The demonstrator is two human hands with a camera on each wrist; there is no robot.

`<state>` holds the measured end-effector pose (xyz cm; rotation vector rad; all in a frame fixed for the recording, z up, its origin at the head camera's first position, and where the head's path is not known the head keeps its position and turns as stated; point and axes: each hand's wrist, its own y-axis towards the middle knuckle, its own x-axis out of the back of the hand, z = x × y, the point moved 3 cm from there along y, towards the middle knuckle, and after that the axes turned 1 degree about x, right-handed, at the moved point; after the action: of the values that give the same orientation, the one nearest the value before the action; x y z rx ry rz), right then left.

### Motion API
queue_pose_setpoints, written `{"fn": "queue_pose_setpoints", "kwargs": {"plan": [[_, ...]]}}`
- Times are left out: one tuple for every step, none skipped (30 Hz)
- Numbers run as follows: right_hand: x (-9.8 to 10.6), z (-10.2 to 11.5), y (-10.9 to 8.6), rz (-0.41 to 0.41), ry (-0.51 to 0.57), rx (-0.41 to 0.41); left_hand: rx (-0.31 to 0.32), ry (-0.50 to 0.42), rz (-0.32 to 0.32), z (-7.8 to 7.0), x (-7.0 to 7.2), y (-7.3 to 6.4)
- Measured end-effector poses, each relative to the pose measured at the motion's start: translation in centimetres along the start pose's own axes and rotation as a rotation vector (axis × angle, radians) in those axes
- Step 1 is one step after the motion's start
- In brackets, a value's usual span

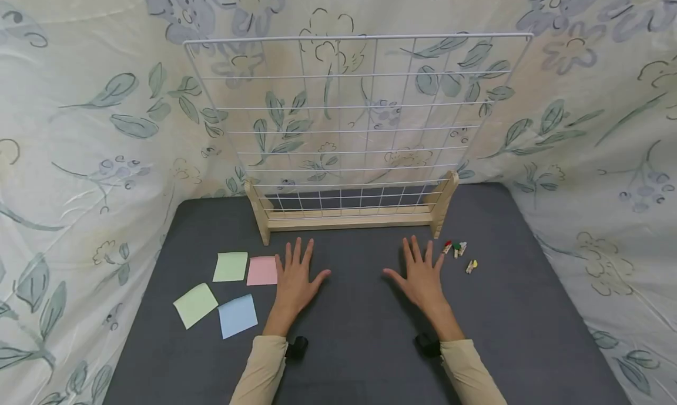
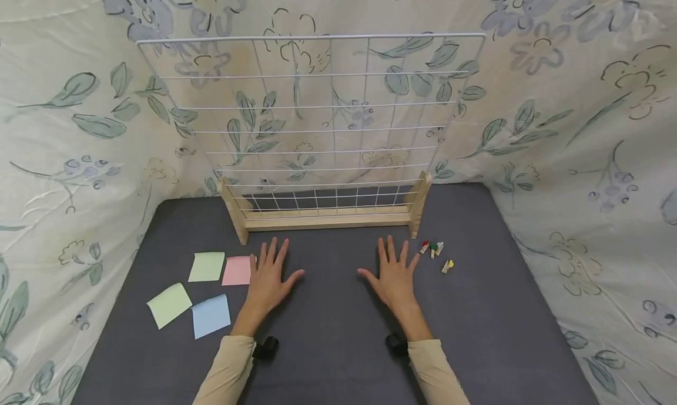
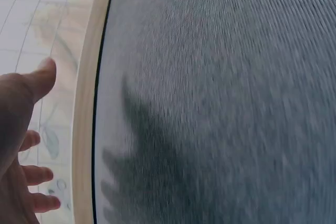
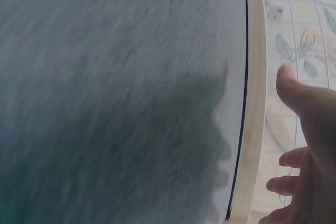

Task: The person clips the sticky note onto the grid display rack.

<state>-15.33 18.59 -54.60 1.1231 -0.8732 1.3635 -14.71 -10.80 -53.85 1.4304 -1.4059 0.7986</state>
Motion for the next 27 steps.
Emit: {"fn": "queue_pose_setpoints", "kwargs": {"plan": [[0.1, -0.3, -0.1, -0.005, 0.005, -0.008, 0.004, -0.014, -0.016, 0.2, 0.2, -0.1], [0.2, -0.6, -0.1, -0.010, 0.011, -0.017, 0.006, -0.027, -0.032, 0.4, 0.4, -0.2], [0.3, -1.0, -0.2, -0.015, 0.020, -0.025, 0.007, -0.040, -0.049, 0.6, 0.6, -0.2], [0.4, -1.3, -0.3, -0.021, 0.031, -0.033, 0.007, -0.050, -0.067, 0.9, 0.8, -0.3], [0.5, -1.6, -0.4, -0.031, 0.040, -0.039, 0.008, -0.063, -0.085, 1.1, 0.9, -0.4], [0.6, -1.9, -0.5, -0.045, 0.046, -0.043, 0.011, -0.078, -0.103, 1.4, 1.1, -0.4], [0.7, -2.2, -0.6, -0.066, 0.045, -0.044, 0.015, -0.094, -0.119, 1.6, 1.4, -0.5], [0.8, -2.5, -0.7, -0.091, 0.049, -0.045, 0.021, -0.107, -0.137, 1.9, 1.6, -0.6], [1.0, -2.8, -0.8, -0.121, 0.054, -0.045, 0.028, -0.122, -0.151, 2.2, 1.9, -0.7], [1.1, -3.1, -0.9, -0.153, 0.060, -0.049, 0.039, -0.136, -0.165, 2.5, 2.1, -0.8], [1.2, -3.4, -0.9, -0.187, 0.070, -0.054, 0.054, -0.151, -0.176, 2.8, 2.4, -0.9], [1.4, -3.7, -1.0, -0.220, 0.080, -0.063, 0.070, -0.163, -0.187, 3.2, 2.7, -1.1], [1.6, -4.1, -1.1, -0.251, 0.093, -0.077, 0.088, -0.171, -0.196, 3.6, 3.0, -1.2], [1.8, -4.5, -1.1, -0.277, 0.105, -0.095, 0.105, -0.176, -0.207, 4.0, 3.2, -1.4], [2.0, -5.0, -1.2, -0.304, 0.113, -0.117, 0.124, -0.183, -0.213, 4.5, 3.5, -1.6], [2.2, -5.4, -1.3, -0.322, 0.122, -0.145, 0.146, -0.192, -0.219, 4.9, 3.8, -1.9], [2.4, -6.0, -1.4, -0.337, 0.128, -0.173, 0.166, -0.201, -0.227, 5.4, 4.1, -2.2], [2.6, -6.5, -1.5, -0.346, 0.134, -0.206, 0.187, -0.204, -0.231, 5.9, 4.3, -2.5], [2.8, -7.1, -1.7, -0.350, 0.142, -0.240, 0.207, -0.205, -0.236, 6.4, 4.6, -2.9], [3.1, -7.7, -1.8, -0.354, 0.151, -0.273, 0.226, -0.208, -0.241, 6.8, 4.9, -3.2], [3.3, -8.4, -2.0, -0.360, 0.163, -0.303, 0.248, -0.210, -0.244, 7.3, 5.1, -3.6], [3.4, -9.0, -2.2, -0.365, 0.170, -0.332, 0.270, -0.208, -0.248, 7.8, 5.4, -4.0], [3.6, -9.6, -2.4, -0.373, 0.177, -0.355, 0.294, -0.204, -0.253, 8.2, 5.6, -4.4], [3.7, -10.2, -2.6, -0.383, 0.182, -0.373, 0.318, -0.202, -0.256, 8.7, 5.8, -4.8], [3.8, -10.7, -2.8, -0.396, 0.191, -0.391, 0.340, -0.202, -0.261, 9.1, 6.0, -5.1], [3.9, -11.2, -3.0, -0.411, 0.200, -0.404, 0.360, -0.205, -0.264, 9.5, 6.2, -5.5], [3.9, -11.7, -3.2, -0.425, 0.210, -0.417, 0.381, -0.205, -0.266, 9.9, 6.3, -5.9]]}}
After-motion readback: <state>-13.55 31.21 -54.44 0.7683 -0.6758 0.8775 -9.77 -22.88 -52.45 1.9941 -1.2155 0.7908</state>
